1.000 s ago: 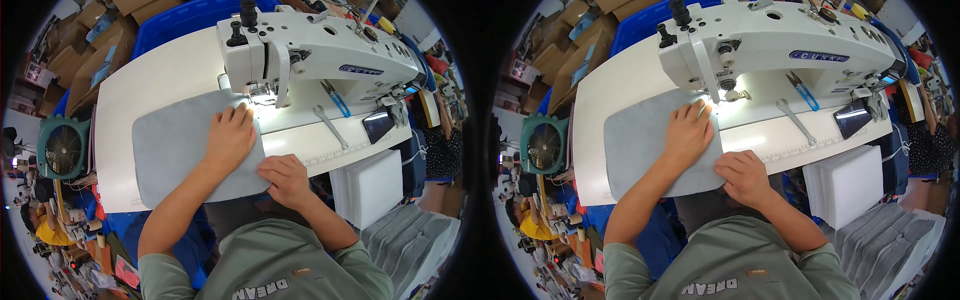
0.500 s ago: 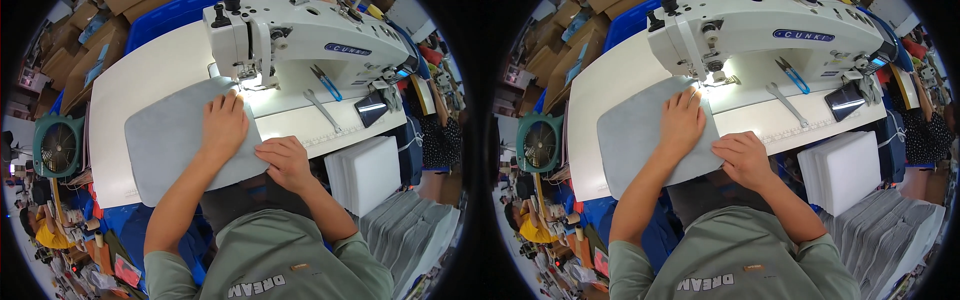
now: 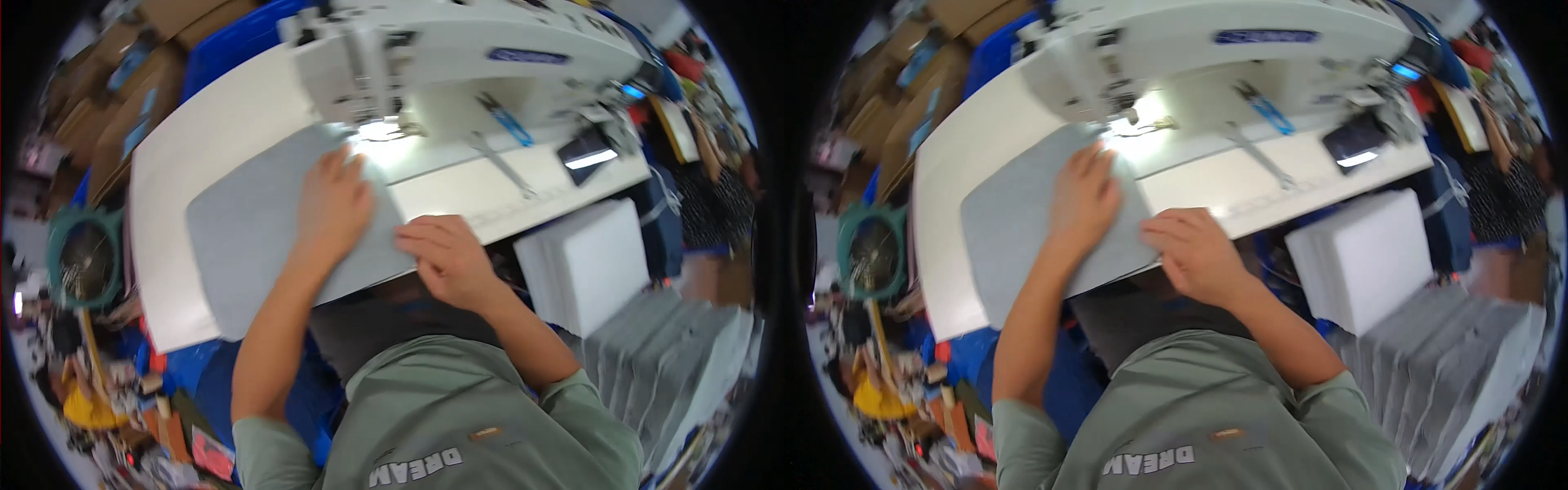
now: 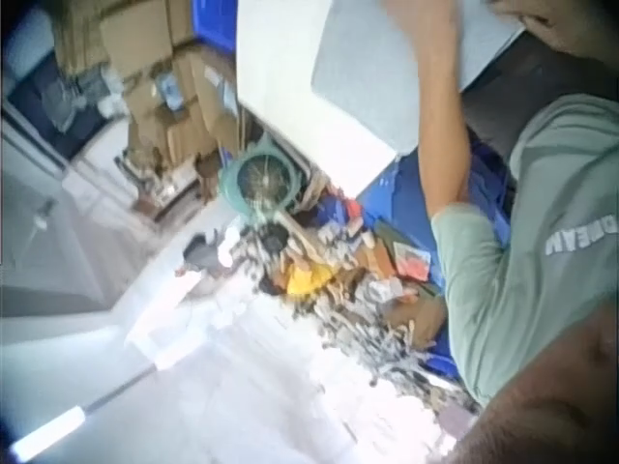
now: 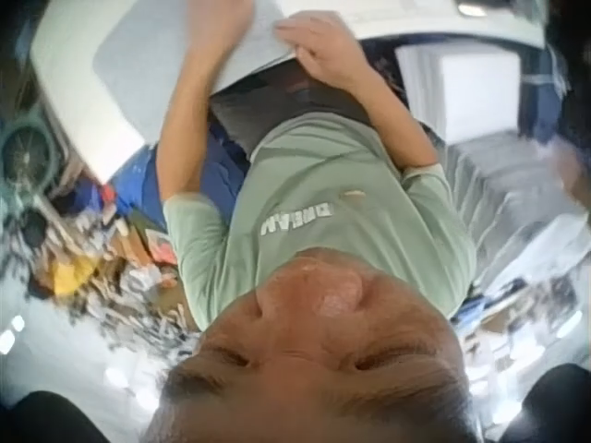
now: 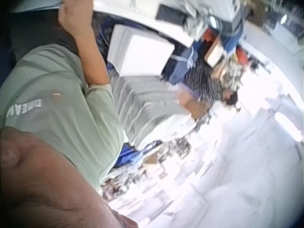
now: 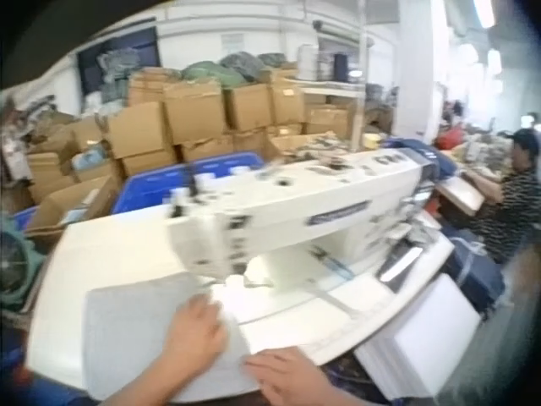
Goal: Sewing fabric and padding together to assemble protective laptop or tablet sleeves using an industrial sewing machine.
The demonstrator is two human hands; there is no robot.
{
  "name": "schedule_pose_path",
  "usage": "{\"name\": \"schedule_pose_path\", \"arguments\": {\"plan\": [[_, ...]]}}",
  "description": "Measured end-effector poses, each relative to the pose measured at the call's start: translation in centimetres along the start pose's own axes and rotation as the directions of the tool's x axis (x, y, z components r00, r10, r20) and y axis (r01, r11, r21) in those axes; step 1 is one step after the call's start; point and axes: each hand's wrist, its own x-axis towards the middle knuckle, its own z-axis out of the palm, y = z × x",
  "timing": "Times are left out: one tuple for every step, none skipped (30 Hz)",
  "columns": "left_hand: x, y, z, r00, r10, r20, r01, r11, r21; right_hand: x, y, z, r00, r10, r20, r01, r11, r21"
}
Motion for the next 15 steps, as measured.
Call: {"name": "schedule_pose_path", "arguments": {"plan": [[-1.2,0.1,-1.3,0.998,-0.032,0.062,0.04,0.991,-0.124,-1.0,0.5,-1.0,1.0,0.006,0.002,-0.006,1.0,0.004],[-2.4,0.8,-3.3,0.986,-0.091,0.139,0.124,0.96,-0.251,-2.4,0.8,-2.4,0.998,0.068,-0.004,-0.068,0.996,-0.062],[-4.1,1.8,-5.0,0.978,-0.144,0.153,0.183,0.941,-0.286,-3.6,1.5,-4.1,0.99,0.1,-0.098,-0.108,0.991,-0.074],[-5.8,2.5,-6.9,0.973,-0.148,0.178,0.188,0.954,-0.233,-4.7,2.1,-5.9,0.974,0.12,-0.193,-0.137,0.987,-0.079],[-7.9,3.2,-8.4,0.975,-0.161,0.153,0.187,0.967,-0.173,-6.1,3.4,-7.7,0.928,0.197,-0.317,-0.259,0.951,-0.167],[-9.4,3.9,-9.5,0.967,-0.184,0.176,0.208,0.969,-0.13,-7.6,5.5,-9.8,0.864,0.241,-0.442,-0.371,0.899,-0.235],[-10.9,4.2,-10.2,0.955,-0.216,0.202,0.235,0.969,-0.076,-9.2,7.6,-12.5,0.77,0.422,-0.479,-0.581,0.774,-0.252],[-12.0,4.1,-10.2,0.958,-0.197,0.208,0.221,0.97,-0.1,-11.1,9.9,-15.7,0.635,0.57,-0.521,-0.753,0.607,-0.254],[-12.5,4.0,-10.2,0.949,-0.196,0.245,0.218,0.974,-0.065,-14.2,12.8,-18.8,0.663,0.471,-0.581,-0.748,0.449,-0.489],[-12.7,3.7,-10.2,0.938,-0.207,0.279,0.22,0.975,-0.017,-15.9,14.5,-20.9,0.606,0.51,-0.61,-0.775,0.209,-0.596],[-12.3,3.2,-9.9,0.946,-0.153,0.285,0.167,0.986,-0.024,-16.3,15.8,-22.2,0.42,0.675,-0.606,-0.814,-0.016,-0.581],[-12.0,2.9,-10.0,0.947,-0.15,0.285,0.166,0.986,-0.032,-15.7,16.7,-22.6,0.419,0.673,-0.61,-0.812,-0.022,-0.583],[-11.7,2.4,-10.1,0.936,-0.124,0.33,0.152,0.987,-0.058,-15.1,17.5,-22.8,0.26,0.778,-0.572,-0.825,-0.13,-0.551],[-11.7,1.9,-10.2,0.922,-0.102,0.374,0.141,0.987,-0.079,-14.5,18.4,-22.5,0.088,0.852,-0.516,-0.818,-0.234,-0.526],[-11.7,2.0,-10.5,0.924,-0.104,0.367,0.14,0.988,-0.072,-14.2,19.5,-21.6,0.086,0.862,-0.5,-0.834,-0.213,-0.51]]}}
